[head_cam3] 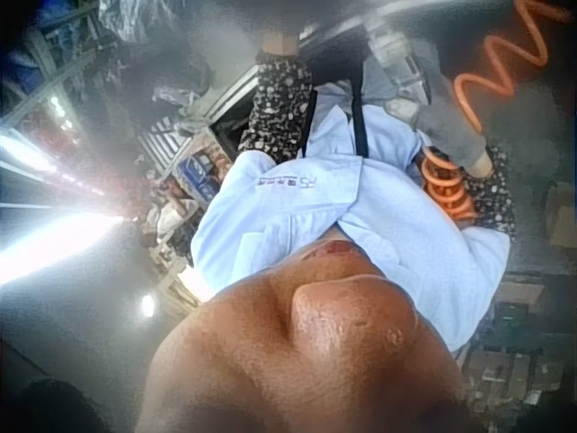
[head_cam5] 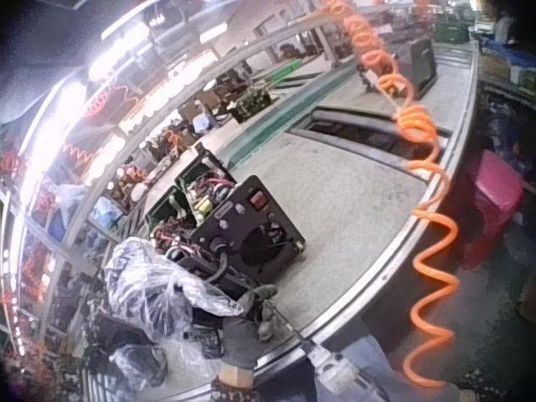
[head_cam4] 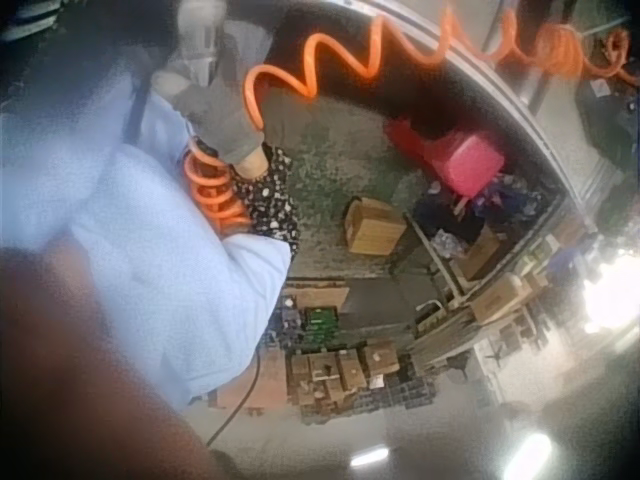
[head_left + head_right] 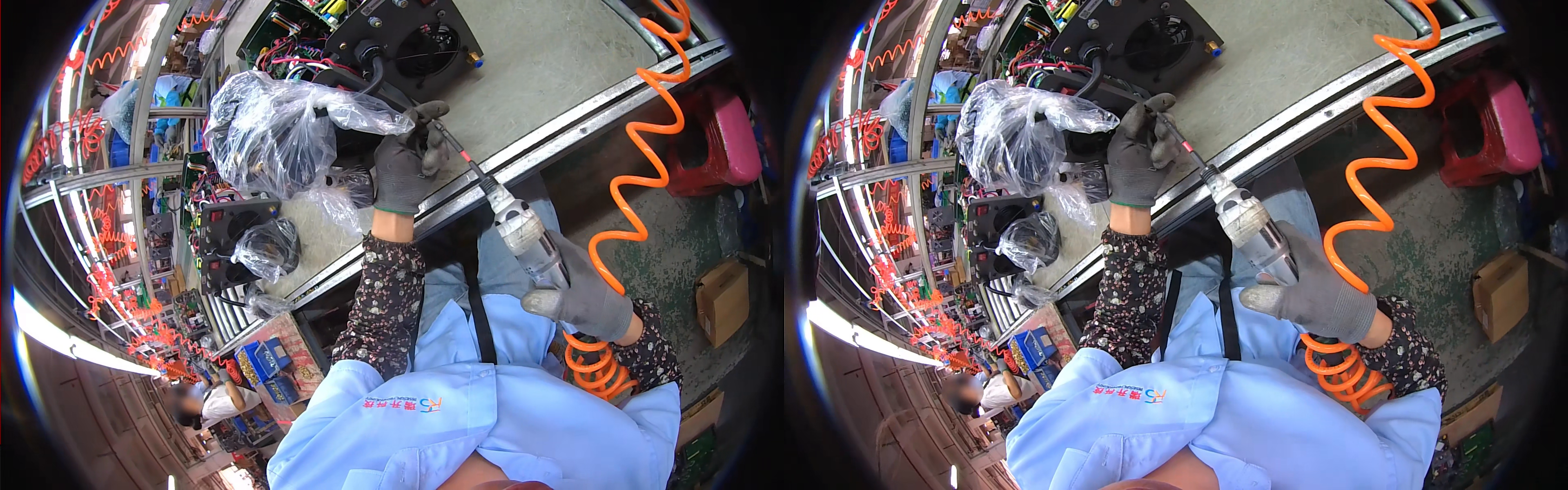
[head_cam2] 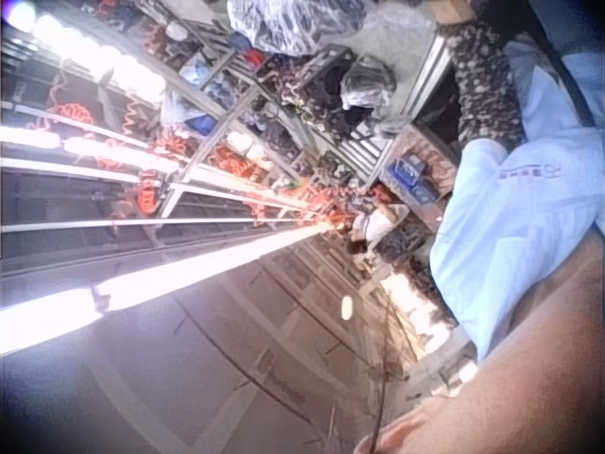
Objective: Assemble electronic components into a chassis using an electric screwdriver on a production line.
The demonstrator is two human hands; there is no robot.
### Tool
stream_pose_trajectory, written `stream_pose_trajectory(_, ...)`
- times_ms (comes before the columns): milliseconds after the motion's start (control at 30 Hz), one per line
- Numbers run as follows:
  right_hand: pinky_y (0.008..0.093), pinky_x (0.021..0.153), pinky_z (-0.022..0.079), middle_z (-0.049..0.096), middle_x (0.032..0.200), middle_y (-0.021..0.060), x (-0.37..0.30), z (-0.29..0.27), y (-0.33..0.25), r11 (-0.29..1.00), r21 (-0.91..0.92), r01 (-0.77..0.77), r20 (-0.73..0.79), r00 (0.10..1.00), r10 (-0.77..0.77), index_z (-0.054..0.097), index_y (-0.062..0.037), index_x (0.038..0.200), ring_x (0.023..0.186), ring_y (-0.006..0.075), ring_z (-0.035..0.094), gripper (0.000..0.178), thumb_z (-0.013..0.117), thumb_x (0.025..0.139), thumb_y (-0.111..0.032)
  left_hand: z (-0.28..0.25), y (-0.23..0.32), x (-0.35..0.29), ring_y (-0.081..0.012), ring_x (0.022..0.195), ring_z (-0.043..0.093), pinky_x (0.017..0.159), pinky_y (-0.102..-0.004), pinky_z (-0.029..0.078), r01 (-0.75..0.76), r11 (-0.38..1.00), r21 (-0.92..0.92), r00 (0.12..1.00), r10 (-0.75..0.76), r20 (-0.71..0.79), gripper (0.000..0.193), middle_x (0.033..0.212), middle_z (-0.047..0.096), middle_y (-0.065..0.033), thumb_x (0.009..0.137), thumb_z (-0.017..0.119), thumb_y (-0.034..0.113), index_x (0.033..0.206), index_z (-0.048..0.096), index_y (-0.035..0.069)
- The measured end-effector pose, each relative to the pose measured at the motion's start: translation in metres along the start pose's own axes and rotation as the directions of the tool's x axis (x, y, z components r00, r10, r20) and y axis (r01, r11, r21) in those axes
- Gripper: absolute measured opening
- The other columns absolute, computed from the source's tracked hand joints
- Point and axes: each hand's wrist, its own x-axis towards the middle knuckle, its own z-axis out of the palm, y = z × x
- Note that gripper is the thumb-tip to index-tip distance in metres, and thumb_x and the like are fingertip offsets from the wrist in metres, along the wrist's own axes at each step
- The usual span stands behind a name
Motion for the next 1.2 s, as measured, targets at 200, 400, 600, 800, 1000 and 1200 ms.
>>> stream_pose_trajectory(200, 0.0286, 0.083, 0.038, 0.049, 0.106, 0.0088, -0.003, -0.001, -0.003, 1.0, -0.015, -0.012, -0.034, 0.999, 0.011, 0.037, -0.0004, 0.123, 0.094, 0.0153, 0.046, 0.075, 0.072, 0.061, -0.027, -0.014, -0.006, 0.002, -0.0057, 0.041, 0.031, 0.036, -0.0187, 0.025, 0.098, 0.967, -0.236, 0.993, -0.078, 0.091, 0.035, 0.071, 0.046, -0.0025, 0.089, 0.044, 0.026, 0.109, 0.046, -0.003)
stream_pose_trajectory(400, 0.0283, 0.082, 0.039, 0.05, 0.102, 0.0083, -0.003, 0.002, 0.001, 1.0, -0.025, 0.015, 0.011, 1.0, -0.014, 0.038, -0.0002, 0.122, 0.092, 0.0149, 0.046, 0.074, 0.071, 0.063, -0.029, -0.022, -0.011, 0.001, -0.0058, 0.041, 0.031, 0.036, -0.0189, 0.026, 0.119, 0.959, -0.255, 0.982, -0.075, 0.174, 0.034, 0.071, 0.048, -0.0031, 0.089, 0.044, 0.027, 0.104, 0.049, -0.003)
stream_pose_trajectory(600, 0.0251, 0.072, 0.044, 0.049, 0.089, 0.0058, -0.002, 0.003, 0.004, 0.992, -0.063, 0.107, -0.021, 0.994, -0.109, 0.046, -0.0014, 0.106, 0.079, 0.0113, 0.049, 0.054, 0.072, 0.064, -0.024, -0.021, -0.007, -0.003, -0.0068, 0.041, 0.033, 0.037, -0.0195, 0.028, 0.147, 0.955, -0.257, 0.977, -0.101, 0.187, 0.034, 0.072, 0.049, -0.0043, 0.088, 0.045, 0.025, 0.103, 0.05, -0.005)
stream_pose_trajectory(800, 0.025, 0.071, 0.045, 0.049, 0.089, 0.0064, -0.005, 0.005, 0.007, 0.997, -0.033, 0.076, -0.04, 0.996, -0.077, 0.046, -0.0011, 0.104, 0.079, 0.0114, 0.05, 0.053, 0.072, 0.064, -0.024, -0.02, -0.006, -0.005, -0.0073, 0.039, 0.034, 0.036, -0.0192, 0.029, 0.153, 0.965, -0.214, 0.973, -0.109, 0.204, 0.031, 0.068, 0.051, -0.0045, 0.088, 0.045, 0.024, 0.099, 0.053, -0.005)
stream_pose_trajectory(1000, 0.0242, 0.071, 0.045, 0.05, 0.088, 0.0061, -0.006, 0.006, 0.007, 0.998, -0.028, 0.055, -0.028, 0.998, -0.056, 0.047, -0.0012, 0.104, 0.08, 0.0117, 0.051, 0.052, 0.072, 0.064, -0.022, -0.015, -0.004, -0.009, -0.0071, 0.036, 0.032, 0.034, -0.0184, 0.028, 0.128, 0.986, -0.107, 0.99, -0.121, 0.069, 0.03, 0.06, 0.05, -0.0036, 0.088, 0.046, 0.025, 0.091, 0.055, -0.003)
stream_pose_trajectory(1200, 0.0236, 0.061, 0.04, 0.048, 0.081, 0.0028, -0.007, 0.002, -0.006, 0.943, 0.261, -0.207, 0.203, 0.967, 0.156, 0.048, -0.0014, 0.101, 0.073, 0.0095, 0.046, 0.044, 0.062, 0.066, -0.025, -0.011, 0.0, -0.01, -0.0065, 0.038, 0.033, 0.034, -0.0168, 0.026, 0.031, 0.974, 0.226, 0.999, -0.032, 0.0, 0.031, 0.059, 0.048, -0.0019, 0.087, 0.048, 0.027, 0.09, 0.055, -0.003)
